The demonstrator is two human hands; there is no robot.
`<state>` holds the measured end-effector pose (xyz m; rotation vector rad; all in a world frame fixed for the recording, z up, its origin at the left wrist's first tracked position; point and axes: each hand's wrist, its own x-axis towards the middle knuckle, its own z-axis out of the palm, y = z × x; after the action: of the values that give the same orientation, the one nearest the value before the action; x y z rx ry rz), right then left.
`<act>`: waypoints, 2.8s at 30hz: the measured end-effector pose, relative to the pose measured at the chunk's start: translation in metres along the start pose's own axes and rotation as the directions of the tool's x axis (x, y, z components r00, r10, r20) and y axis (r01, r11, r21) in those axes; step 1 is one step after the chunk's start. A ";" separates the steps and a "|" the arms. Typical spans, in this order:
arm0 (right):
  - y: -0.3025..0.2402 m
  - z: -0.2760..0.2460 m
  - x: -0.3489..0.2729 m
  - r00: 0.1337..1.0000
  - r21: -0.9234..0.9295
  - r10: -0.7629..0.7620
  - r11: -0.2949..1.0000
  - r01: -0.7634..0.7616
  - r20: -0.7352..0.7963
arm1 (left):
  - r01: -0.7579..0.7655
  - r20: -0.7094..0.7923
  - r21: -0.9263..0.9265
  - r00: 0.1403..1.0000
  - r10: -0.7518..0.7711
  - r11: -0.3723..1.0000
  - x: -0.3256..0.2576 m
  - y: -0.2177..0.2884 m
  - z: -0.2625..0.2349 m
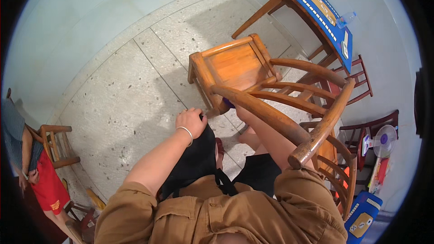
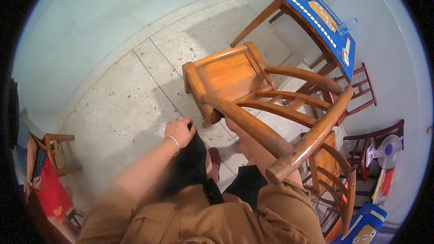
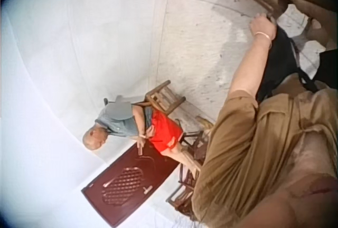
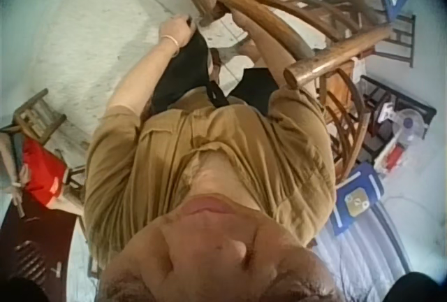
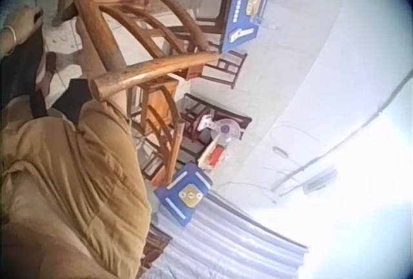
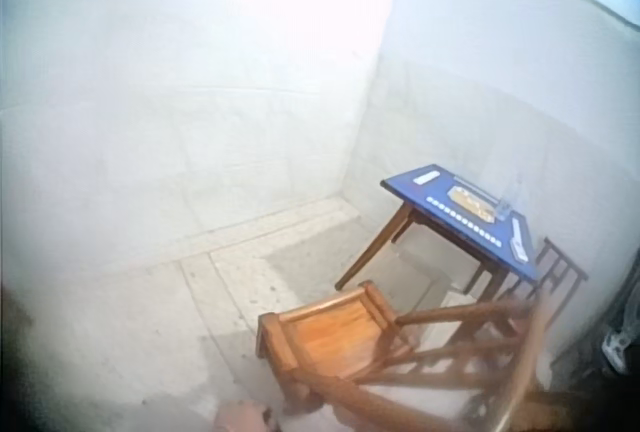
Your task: The person cleans wooden chairs by turning them around and wiping their legs, rungs, seats, and backrests with a cloth.
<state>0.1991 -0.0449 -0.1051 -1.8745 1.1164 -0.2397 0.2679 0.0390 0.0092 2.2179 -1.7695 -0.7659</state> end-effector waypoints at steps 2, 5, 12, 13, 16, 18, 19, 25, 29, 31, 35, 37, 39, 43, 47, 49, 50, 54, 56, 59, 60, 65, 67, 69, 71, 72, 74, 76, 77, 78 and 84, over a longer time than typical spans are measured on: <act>0.024 -0.076 -0.049 0.992 -0.230 0.028 0.973 0.000 0.121 | 0.065 0.009 0.011 0.998 -0.065 0.998 -0.008 -0.016 -0.003; 0.035 -0.133 -0.101 0.990 -0.289 0.075 0.956 -0.038 0.119 | 0.025 -0.014 -0.006 1.000 -0.025 1.000 -0.002 -0.011 -0.001; 0.057 -0.116 -0.136 0.881 0.952 0.412 0.088 -0.293 0.233 | -0.426 -0.197 0.197 0.865 0.462 0.883 -0.008 0.007 0.001; 0.073 -0.110 -0.134 0.858 0.957 0.470 0.084 -0.277 0.207 | -0.480 -0.086 0.222 0.857 0.508 0.848 -0.010 0.013 0.000; 0.031 -0.122 -0.145 0.896 0.887 0.359 0.278 -0.369 0.261 | -0.455 0.262 0.126 0.872 0.413 0.882 -0.017 0.028 0.002; 0.006 -0.119 -0.150 0.936 0.941 0.241 0.158 -0.298 0.256 | -0.389 0.198 -0.176 0.886 0.419 0.904 -0.022 0.046 0.015; 0.012 -0.108 -0.144 0.965 0.963 0.202 0.180 -0.202 0.165 | -0.392 -0.031 -0.288 0.916 0.400 0.874 -0.022 0.050 0.044; 0.090 -0.116 -0.124 0.993 0.901 0.015 0.423 0.098 -0.115 | -0.248 -0.188 -0.706 0.969 0.162 0.663 0.016 0.041 0.101; 0.104 -0.142 -0.136 0.997 0.958 0.071 0.286 -0.001 -0.020 | -0.185 -0.309 -0.844 0.935 -0.175 0.504 0.051 0.052 0.073; 0.094 -0.145 -0.134 0.998 0.977 0.026 0.206 -0.064 0.060 | -0.116 -0.332 -0.851 0.874 -0.354 0.511 0.069 0.018 0.079; 0.101 -0.147 -0.149 0.971 0.950 0.231 0.282 -0.133 0.068 | -0.010 -0.352 -0.528 0.912 -0.209 0.849 0.069 0.039 0.115; 0.111 -0.140 -0.143 0.969 0.954 0.227 0.257 -0.154 0.095 | -0.046 -0.214 -0.579 0.972 -0.098 0.814 0.065 0.050 0.138; 0.112 -0.133 -0.137 0.969 0.957 0.215 0.234 -0.172 0.122 | -0.286 -0.136 -0.520 0.958 0.252 0.805 0.061 0.043 0.156; 0.099 -0.121 -0.123 0.964 0.924 0.204 0.306 -0.229 0.171 | -0.219 0.183 -0.520 0.916 0.358 0.826 0.055 -0.009 0.184; 0.125 -0.118 -0.143 0.939 0.906 0.305 0.334 -0.260 0.157 | 0.101 0.402 -0.342 0.914 0.048 0.934 0.075 -0.001 0.045; 0.134 -0.118 -0.148 0.921 0.892 0.358 0.352 -0.283 0.152 | 0.149 0.335 -0.182 0.939 -0.081 0.972 0.111 0.010 -0.021; 0.133 -0.118 -0.148 0.917 0.883 0.370 0.366 -0.294 0.152 | 0.097 0.170 -0.139 0.983 -0.073 0.985 0.125 0.008 -0.045; 0.106 -0.129 -0.161 0.947 0.794 0.309 0.553 -0.253 0.087 | -0.070 -0.334 -0.341 0.941 -0.052 0.938 0.194 -0.002 -0.057; 0.092 -0.130 -0.164 0.969 0.745 0.246 0.649 -0.156 -0.012 | -0.130 -0.385 -0.344 0.923 -0.014 0.930 0.214 -0.019 -0.029; 0.090 -0.139 -0.176 0.960 0.684 0.279 0.698 -0.212 0.013 | 0.104 -0.231 0.046 0.969 -0.091 0.993 0.200 0.020 0.021; 0.083 -0.137 -0.175 0.967 0.672 0.255 0.715 -0.192 0.006 | 0.106 -0.232 0.049 0.968 -0.092 0.993 0.198 0.025 0.018; 0.102 -0.128 -0.167 0.974 0.710 0.224 0.681 -0.179 0.030 | -0.005 -0.231 -0.049 0.973 -0.007 0.999 0.197 0.016 0.047; 0.099 -0.126 -0.156 0.989 0.640 0.137 0.756 -0.138 0.051 | 0.014 -0.279 -0.448 0.948 -0.155 0.894 0.193 -0.023 0.071; 0.079 -0.111 -0.133 0.997 0.608 0.050 0.791 -0.070 0.050 | 0.101 -0.075 -0.319 0.988 -0.132 0.942 0.179 -0.101 0.089; 0.088 -0.095 -0.125 0.997 0.539 0.076 0.840 -0.060 -0.008 | -0.098 0.187 0.135 0.980 0.072 0.986 0.147 -0.110 0.123; 0.095 -0.086 -0.122 0.994 0.495 0.091 0.867 -0.054 -0.052 | -0.222 0.165 0.139 0.966 0.198 0.965 0.139 -0.084 0.130; 0.130 -0.082 -0.139 0.968 0.414 0.200 0.902 -0.120 -0.154 | -0.190 0.197 0.017 0.963 0.183 0.982 0.096 0.012 0.113; 0.122 -0.075 -0.133 0.960 0.308 0.165 0.947 -0.090 -0.228 | -0.089 0.126 -0.072 0.987 0.097 0.993 0.077 0.036 0.073; 0.101 -0.076 -0.133 0.964 0.270 0.143 0.960 -0.080 -0.224 | -0.075 0.116 -0.261 0.987 0.108 0.962 0.067 0.027 0.065; 0.080 -0.077 -0.132 0.973 0.243 0.108 0.968 -0.057 -0.205 | -0.067 0.102 -0.443 0.987 0.124 0.894 0.057 0.020 0.061; 0.054 -0.064 -0.141 0.940 0.569 0.170 0.822 0.030 -0.295 | 0.452 0.422 -0.892 0.841 0.338 -0.012 -0.022 0.033 0.051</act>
<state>0.0501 0.0168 -0.0735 -1.2758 1.1726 -0.7868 0.2110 0.0598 -0.0127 0.9203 -0.4948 -2.0202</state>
